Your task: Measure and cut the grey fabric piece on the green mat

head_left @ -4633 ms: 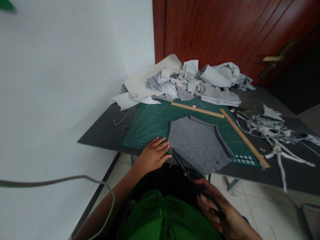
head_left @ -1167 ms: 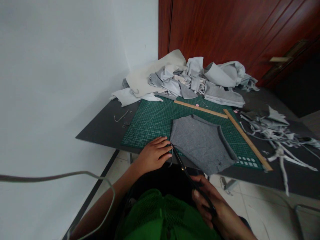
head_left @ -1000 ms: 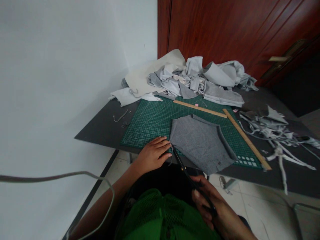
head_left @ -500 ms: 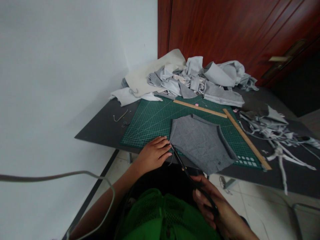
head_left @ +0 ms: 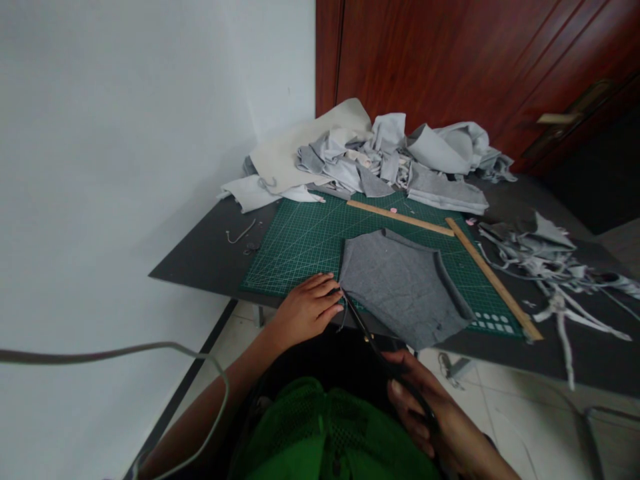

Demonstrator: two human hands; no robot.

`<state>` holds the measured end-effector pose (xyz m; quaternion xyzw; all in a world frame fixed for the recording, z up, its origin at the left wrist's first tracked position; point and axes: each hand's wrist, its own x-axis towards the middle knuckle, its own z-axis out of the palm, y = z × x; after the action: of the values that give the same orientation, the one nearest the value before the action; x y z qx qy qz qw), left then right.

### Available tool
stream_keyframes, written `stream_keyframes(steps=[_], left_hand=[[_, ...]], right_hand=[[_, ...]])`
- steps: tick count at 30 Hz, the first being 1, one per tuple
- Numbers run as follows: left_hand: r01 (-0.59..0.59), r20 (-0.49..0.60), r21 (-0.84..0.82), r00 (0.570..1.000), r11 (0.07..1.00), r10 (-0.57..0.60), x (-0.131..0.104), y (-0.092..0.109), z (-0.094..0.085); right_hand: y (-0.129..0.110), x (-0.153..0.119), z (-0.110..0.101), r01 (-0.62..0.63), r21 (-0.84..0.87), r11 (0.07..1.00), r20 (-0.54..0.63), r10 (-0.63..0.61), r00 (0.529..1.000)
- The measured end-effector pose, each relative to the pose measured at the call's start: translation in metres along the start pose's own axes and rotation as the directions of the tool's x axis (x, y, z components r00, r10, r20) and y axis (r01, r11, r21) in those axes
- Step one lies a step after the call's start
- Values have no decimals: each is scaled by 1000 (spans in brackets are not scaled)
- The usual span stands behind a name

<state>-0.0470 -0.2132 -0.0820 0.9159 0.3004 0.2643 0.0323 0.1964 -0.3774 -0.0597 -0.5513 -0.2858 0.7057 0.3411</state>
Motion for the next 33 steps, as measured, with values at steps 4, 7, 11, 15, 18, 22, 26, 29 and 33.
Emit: stream_keyframes(steps=[4,7,11,15,18,22,26,29,33], left_hand=[[-3,-1,0,1000,1000,3,0,0,0],[-1,-6,1,1000,1000,1,0,0,0],[1,-10,4,1000,1000,-1,0,0,0],[1,-14,3,1000,1000,-1,-1,0,2],[-13,-16,8,1000,1000,13,-1,-1,2],[-12,-16,13,1000,1000,12,-1,-1,2],[-23,-23,8,999,1000,23,-2,-1,2],[-34,-30,8,999,999,34,-3,-2,3],[-24,-24,-4,999,1000,24,-3,-2,3]], right_hand=[[-1,-1,0,-5,18,1000,5,4,1000],[-3,-3,1,-12,29,1000,17,11,1000],[-3,-3,1,-21,51,998,-2,22,1000],[-1,-2,0,-11,57,998,12,10,1000],[-3,-2,1,-10,51,999,28,8,1000],[-6,-2,2,-20,44,999,14,19,1000],[-7,-1,-1,-37,123,992,37,33,999],[-9,1,-2,-48,157,986,71,37,997],[-11,3,-3,-40,180,983,105,21,994]])
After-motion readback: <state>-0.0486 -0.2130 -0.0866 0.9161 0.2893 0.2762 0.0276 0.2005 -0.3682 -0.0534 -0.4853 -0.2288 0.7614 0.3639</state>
